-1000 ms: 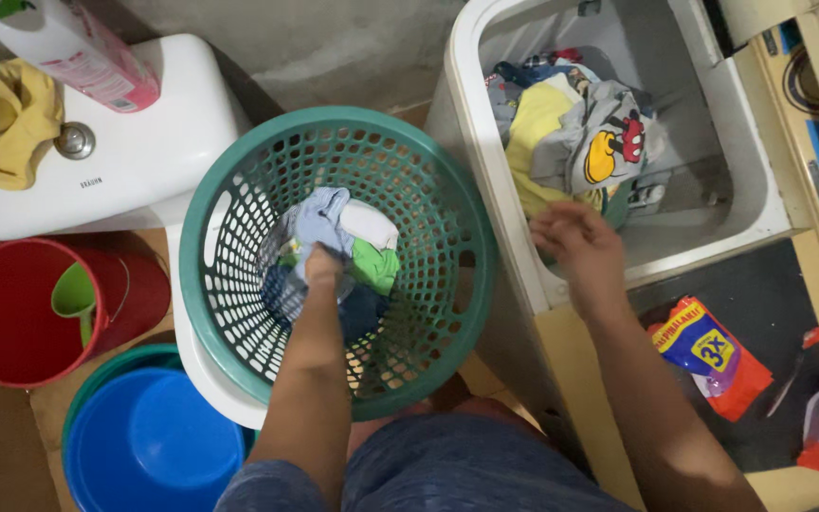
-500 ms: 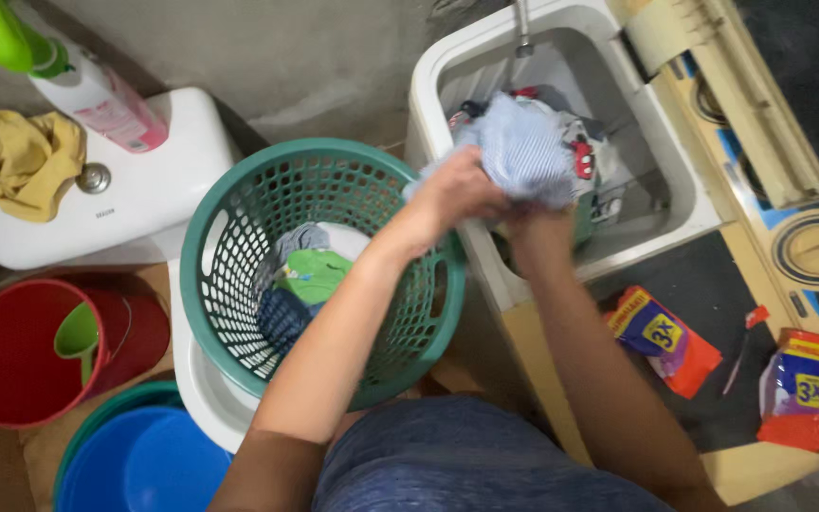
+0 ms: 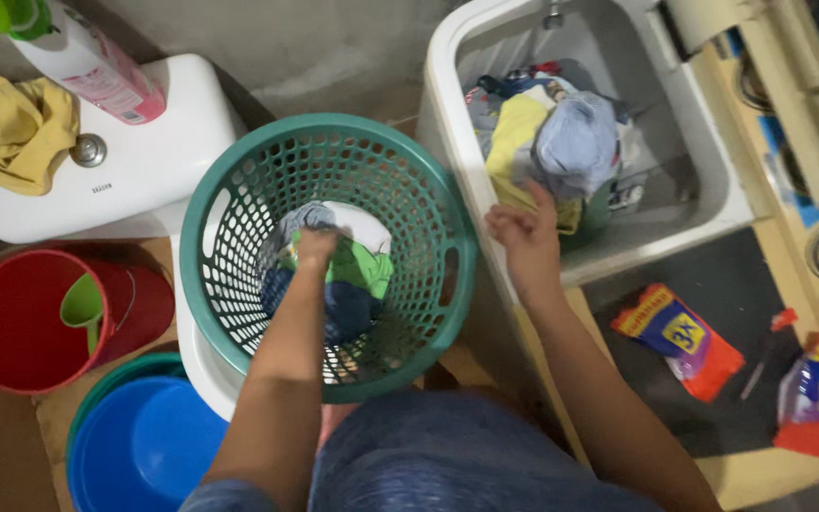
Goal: The person opens several laundry detergent packets and pours them into a washing machine filled with water, then moves clothes from a laundry basket into the machine.
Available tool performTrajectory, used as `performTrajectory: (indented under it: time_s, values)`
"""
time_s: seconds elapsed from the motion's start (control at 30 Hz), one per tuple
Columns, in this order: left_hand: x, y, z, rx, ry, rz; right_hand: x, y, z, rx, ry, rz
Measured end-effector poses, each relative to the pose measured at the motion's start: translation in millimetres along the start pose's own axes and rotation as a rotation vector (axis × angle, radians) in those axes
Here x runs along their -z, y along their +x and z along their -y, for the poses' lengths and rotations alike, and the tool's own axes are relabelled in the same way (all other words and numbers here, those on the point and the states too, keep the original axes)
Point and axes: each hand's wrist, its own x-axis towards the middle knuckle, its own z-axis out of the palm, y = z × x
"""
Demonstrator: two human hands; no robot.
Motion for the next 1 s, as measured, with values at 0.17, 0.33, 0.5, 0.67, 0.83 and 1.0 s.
performTrajectory:
  time_s: [0.17,0.33,0.5,0.67,0.83,1.0]
  values:
    - [-22.3,0.6,41.3,0.102,0.298,0.236,-22.6,-16.5,-13.3,0.016,-0.119,0.188]
    - [-60.0,-1.6,45.3,0.233,0.069,0.261,-31.5,-32.1,-32.0,-0.18,-0.24,0.187]
    - [-72.7,21.8,16.4,0.02,0.067,0.091,-30.4,-46.7,-48.0,-0.238,-0.223,0.211]
    - [-2.0,-18.3,-98.2,-0.281,-0.26,0.888,-49.8,-44.4,-33.2,-0.248,-0.26,0.308]
    - [124.5,-184.3,-252.2,-0.666,-0.7,1.592,-72.1,-39.0,2.1,-0.451,0.053,0.209]
    - [191.4,-249.5,-301.4,-1.122,-0.78,1.225,-13.5,25.3,65.1,0.028,0.74,0.086]
